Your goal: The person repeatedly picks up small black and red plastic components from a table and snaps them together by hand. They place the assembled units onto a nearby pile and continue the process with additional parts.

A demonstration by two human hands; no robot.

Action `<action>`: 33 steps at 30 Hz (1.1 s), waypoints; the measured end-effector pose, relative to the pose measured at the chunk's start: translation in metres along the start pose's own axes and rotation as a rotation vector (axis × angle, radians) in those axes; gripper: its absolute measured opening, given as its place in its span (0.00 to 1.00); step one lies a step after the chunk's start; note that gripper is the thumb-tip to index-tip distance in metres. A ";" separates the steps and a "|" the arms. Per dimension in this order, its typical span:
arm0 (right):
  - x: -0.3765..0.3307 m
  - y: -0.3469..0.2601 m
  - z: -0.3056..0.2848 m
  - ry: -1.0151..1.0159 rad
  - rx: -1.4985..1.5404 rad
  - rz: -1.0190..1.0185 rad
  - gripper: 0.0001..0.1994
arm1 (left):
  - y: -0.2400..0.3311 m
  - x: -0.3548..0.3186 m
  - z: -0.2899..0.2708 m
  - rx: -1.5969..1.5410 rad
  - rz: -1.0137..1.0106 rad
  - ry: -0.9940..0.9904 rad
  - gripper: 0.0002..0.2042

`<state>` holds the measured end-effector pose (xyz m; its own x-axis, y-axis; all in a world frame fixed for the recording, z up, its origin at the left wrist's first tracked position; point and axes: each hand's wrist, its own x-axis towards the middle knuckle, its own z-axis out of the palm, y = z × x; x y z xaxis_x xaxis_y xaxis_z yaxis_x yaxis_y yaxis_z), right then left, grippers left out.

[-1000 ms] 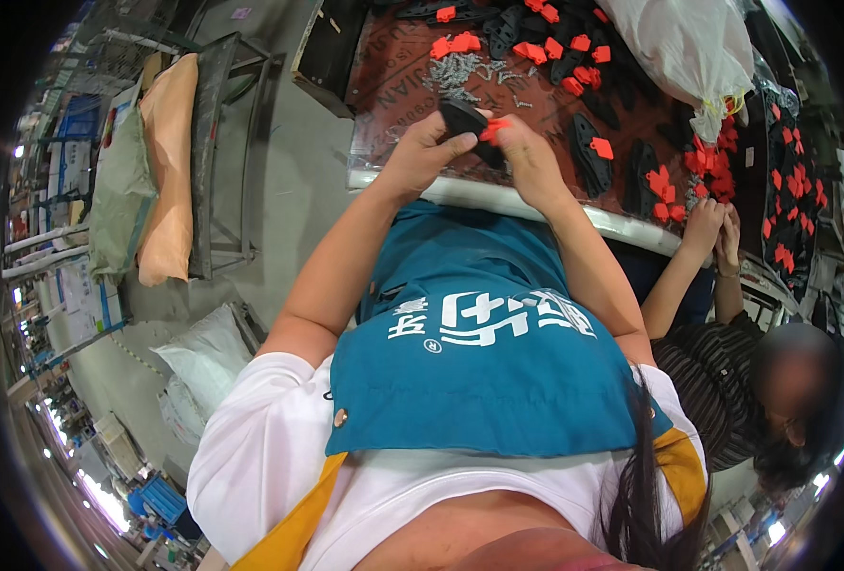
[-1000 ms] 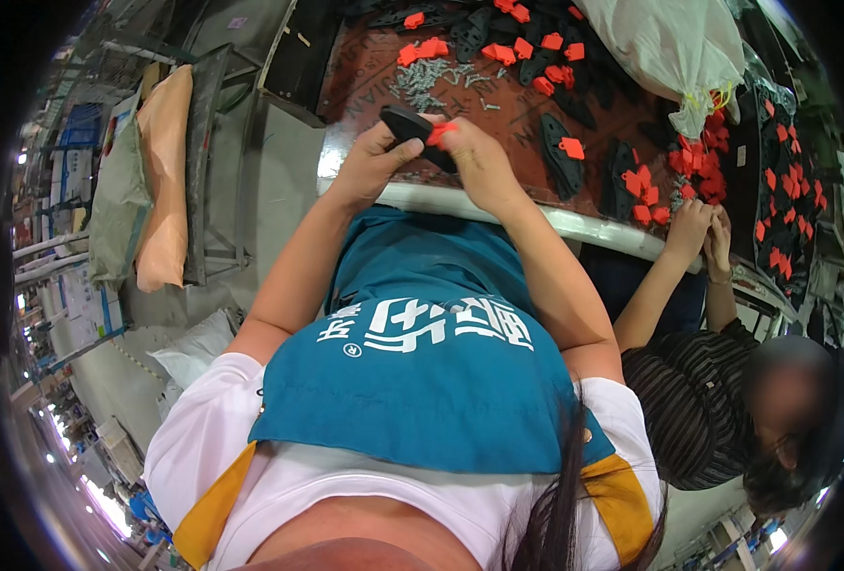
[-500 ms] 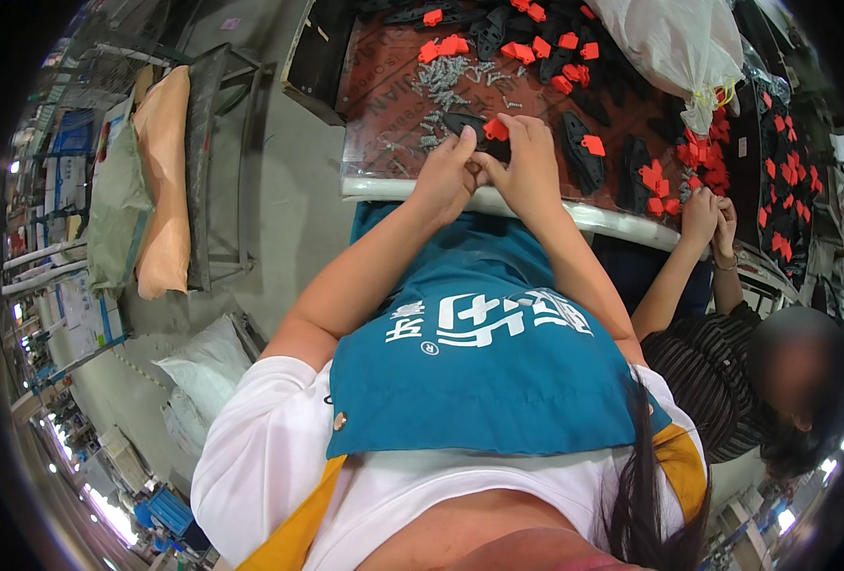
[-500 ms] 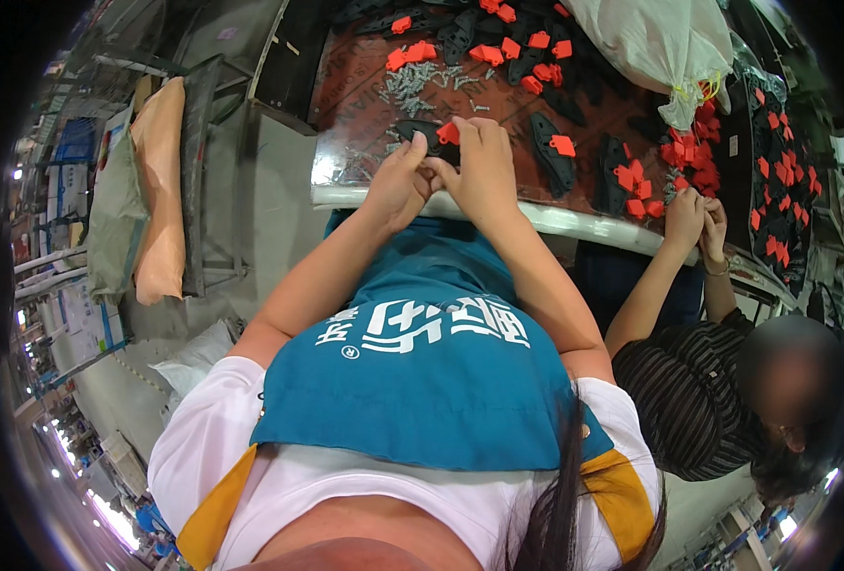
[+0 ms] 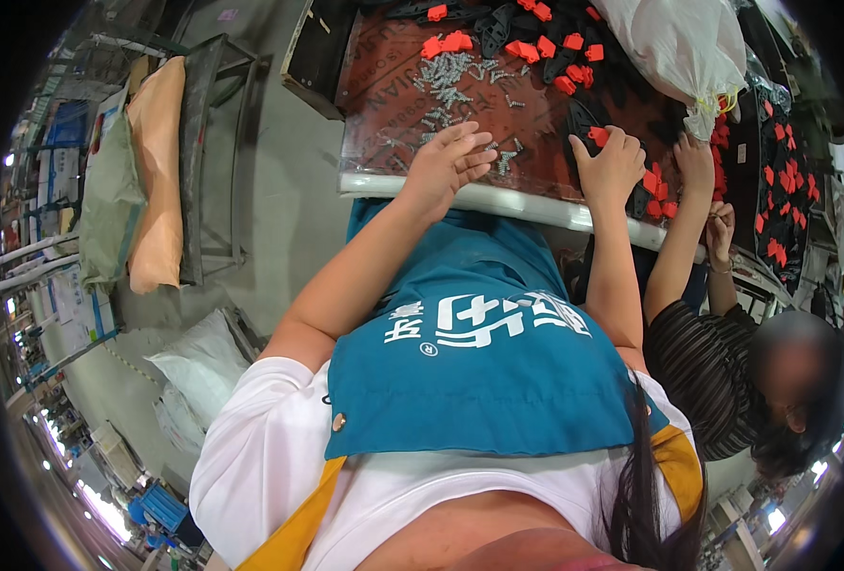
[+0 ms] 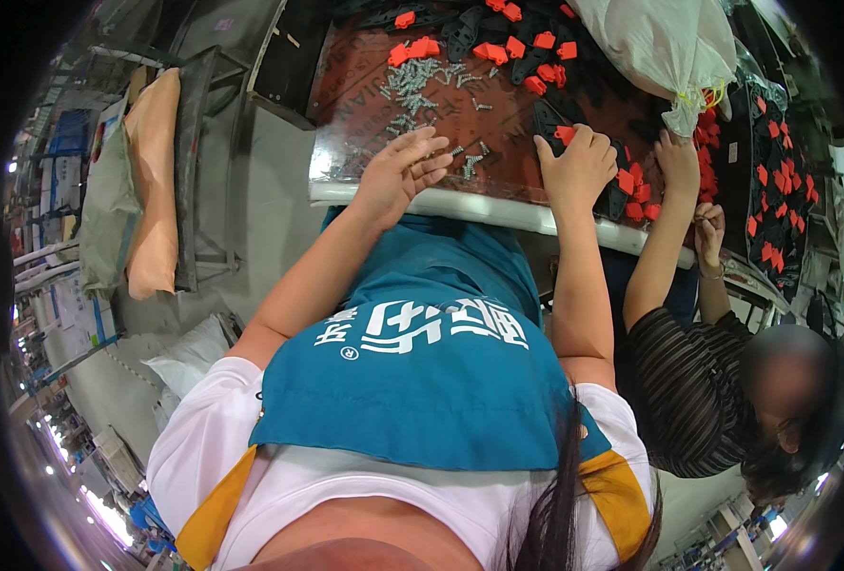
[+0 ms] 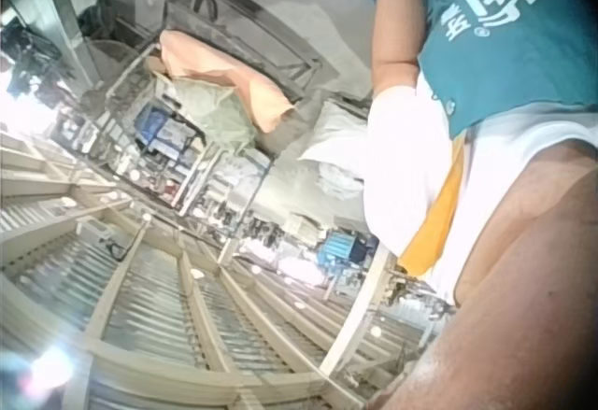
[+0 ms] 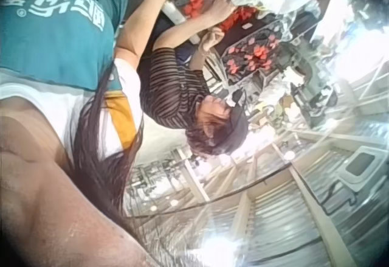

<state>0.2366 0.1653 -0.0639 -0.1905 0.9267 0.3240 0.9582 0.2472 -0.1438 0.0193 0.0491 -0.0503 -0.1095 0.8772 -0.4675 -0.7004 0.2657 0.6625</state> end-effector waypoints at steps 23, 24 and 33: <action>0.126 0.034 0.043 -0.496 -0.196 -0.242 0.20 | 0.005 0.001 -0.028 -0.090 0.038 0.096 0.10; 0.122 0.033 0.035 -0.429 -0.221 -0.257 0.20 | 0.004 0.002 -0.029 -0.090 0.033 0.084 0.10; 0.050 -0.041 -0.051 -0.087 0.693 -0.549 0.19 | 0.003 0.004 -0.005 -0.051 -0.091 -0.142 0.15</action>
<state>0.1992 0.1870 0.0060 -0.6276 0.6382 0.4460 0.3876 0.7529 -0.5319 0.0131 0.0514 -0.0529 0.0548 0.8991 -0.4343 -0.7383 0.3293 0.5886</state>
